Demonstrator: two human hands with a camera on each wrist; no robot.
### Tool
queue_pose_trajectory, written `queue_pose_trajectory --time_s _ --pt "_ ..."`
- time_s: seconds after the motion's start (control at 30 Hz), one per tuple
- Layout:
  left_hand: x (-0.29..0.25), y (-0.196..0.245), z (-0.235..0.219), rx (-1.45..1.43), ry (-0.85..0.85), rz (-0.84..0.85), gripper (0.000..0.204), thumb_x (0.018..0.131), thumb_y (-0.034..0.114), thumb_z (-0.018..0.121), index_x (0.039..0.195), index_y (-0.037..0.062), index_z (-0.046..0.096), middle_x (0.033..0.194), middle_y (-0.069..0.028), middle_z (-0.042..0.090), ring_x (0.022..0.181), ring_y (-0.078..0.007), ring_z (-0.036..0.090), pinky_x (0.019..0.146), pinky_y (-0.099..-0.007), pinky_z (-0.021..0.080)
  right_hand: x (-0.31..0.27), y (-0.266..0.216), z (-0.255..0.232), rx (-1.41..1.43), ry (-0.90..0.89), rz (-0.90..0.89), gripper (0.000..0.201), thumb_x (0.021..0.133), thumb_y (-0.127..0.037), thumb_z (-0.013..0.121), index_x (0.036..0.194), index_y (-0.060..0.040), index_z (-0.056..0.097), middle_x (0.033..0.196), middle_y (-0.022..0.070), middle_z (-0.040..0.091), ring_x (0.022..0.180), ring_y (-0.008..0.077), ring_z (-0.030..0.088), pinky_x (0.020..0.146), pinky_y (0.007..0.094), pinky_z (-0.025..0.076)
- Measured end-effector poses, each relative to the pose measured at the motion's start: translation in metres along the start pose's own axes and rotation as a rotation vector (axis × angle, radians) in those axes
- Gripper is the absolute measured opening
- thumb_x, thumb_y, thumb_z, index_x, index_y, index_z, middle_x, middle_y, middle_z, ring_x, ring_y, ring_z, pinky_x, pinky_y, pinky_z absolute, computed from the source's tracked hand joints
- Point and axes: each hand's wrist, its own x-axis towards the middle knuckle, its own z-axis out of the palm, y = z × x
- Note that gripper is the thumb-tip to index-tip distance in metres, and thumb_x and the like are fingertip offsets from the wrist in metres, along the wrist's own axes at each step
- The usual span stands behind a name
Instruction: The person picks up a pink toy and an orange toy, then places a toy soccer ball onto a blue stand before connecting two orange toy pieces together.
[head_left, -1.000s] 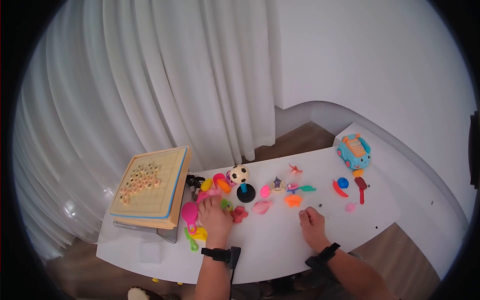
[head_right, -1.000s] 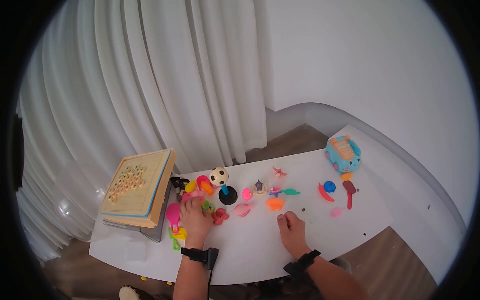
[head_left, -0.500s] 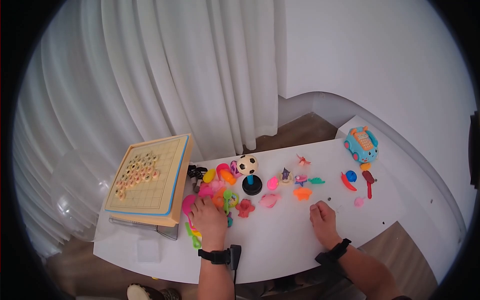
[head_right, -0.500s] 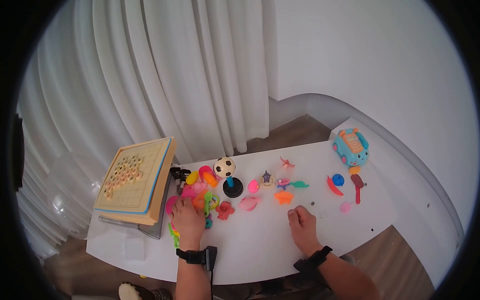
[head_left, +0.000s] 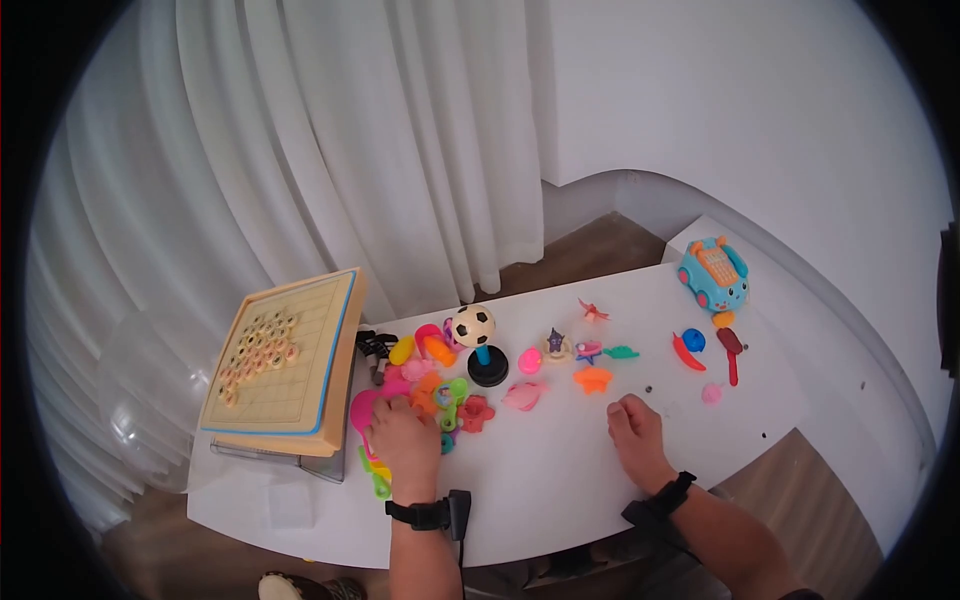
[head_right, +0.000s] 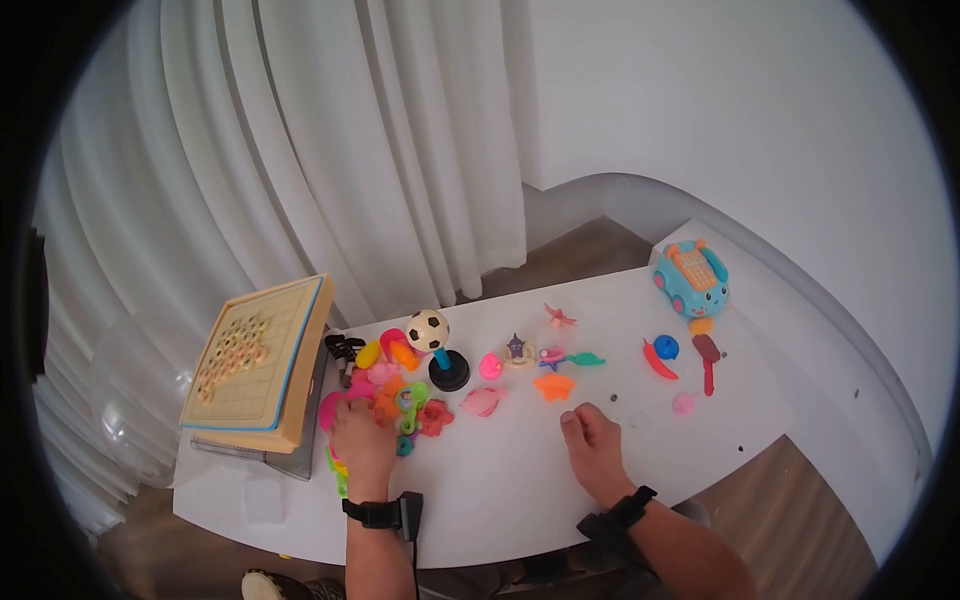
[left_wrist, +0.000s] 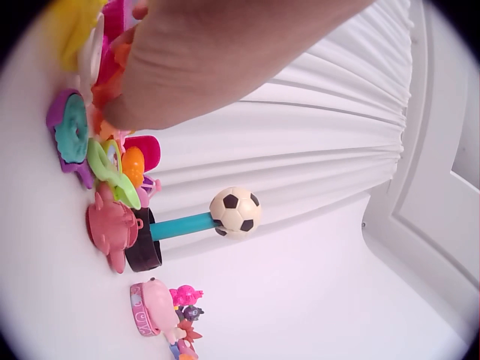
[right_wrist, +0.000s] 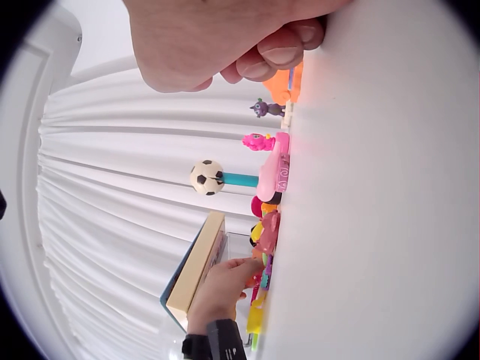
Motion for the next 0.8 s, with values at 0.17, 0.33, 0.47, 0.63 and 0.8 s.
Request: queue_pose_trajectory --time_s 0.17,0.33,0.47,0.63,0.8 --pt "0.006 0.003 0.002 -0.012 0.1 0.068 0.031 0.082 0.02 0.077 0.107 0.0052 0.068 0.11 -0.0134 0.066 0.106 -0.0352 0.065 0.088 -0.0486 0.049 -0.001 -0.002 0.0 -0.039 0.002 -0.049 0.033 0.106 -0.021 0.063 0.082 -0.0018 0.053 0.064 -0.0033 0.044 0.062 0.0043 0.037 0.054 0.028 0.033" --pt "0.005 0.002 0.005 -0.033 0.117 0.142 0.042 0.08 0.024 0.08 0.116 0.007 0.068 0.116 -0.0112 0.069 0.109 -0.0347 0.063 0.091 -0.0497 0.046 -0.002 -0.006 -0.002 -0.065 -0.011 -0.04 0.031 0.108 -0.021 0.061 0.084 -0.003 0.053 0.066 -0.0039 0.046 0.063 0.0037 0.038 0.054 0.0269 0.034" --pt "0.005 -0.001 0.004 -0.044 -0.015 0.141 0.051 0.079 0.027 0.082 0.125 0.0096 0.067 0.12 -0.0104 0.069 0.115 -0.0341 0.059 0.095 -0.0497 0.043 -0.003 -0.009 -0.002 -0.09 -0.032 -0.021 0.03 0.109 -0.021 0.059 0.085 -0.0042 0.052 0.068 -0.0052 0.048 0.064 0.0031 0.039 0.056 0.0258 0.034" --pt "0.005 0.001 0.004 -0.05 -0.043 0.139 0.055 0.079 0.029 0.084 0.128 0.0109 0.068 0.118 -0.0109 0.069 0.116 -0.0338 0.058 0.097 -0.0498 0.041 -0.002 -0.009 -0.002 -0.096 -0.037 -0.032 0.03 0.109 -0.021 0.059 0.085 -0.0038 0.053 0.068 -0.0046 0.048 0.064 0.0034 0.04 0.056 0.026 0.035" --pt "0.009 0.006 0.014 0.018 -0.031 0.128 0.056 0.078 0.041 0.086 0.122 0.0111 0.069 0.114 -0.0128 0.069 0.116 -0.033 0.059 0.095 -0.0494 0.041 -0.001 -0.006 0.0 -0.095 0.008 -0.082 0.029 0.105 -0.02 0.064 0.086 0.0003 0.057 0.061 0.0007 0.048 0.058 0.0061 0.039 0.052 0.03 0.034"
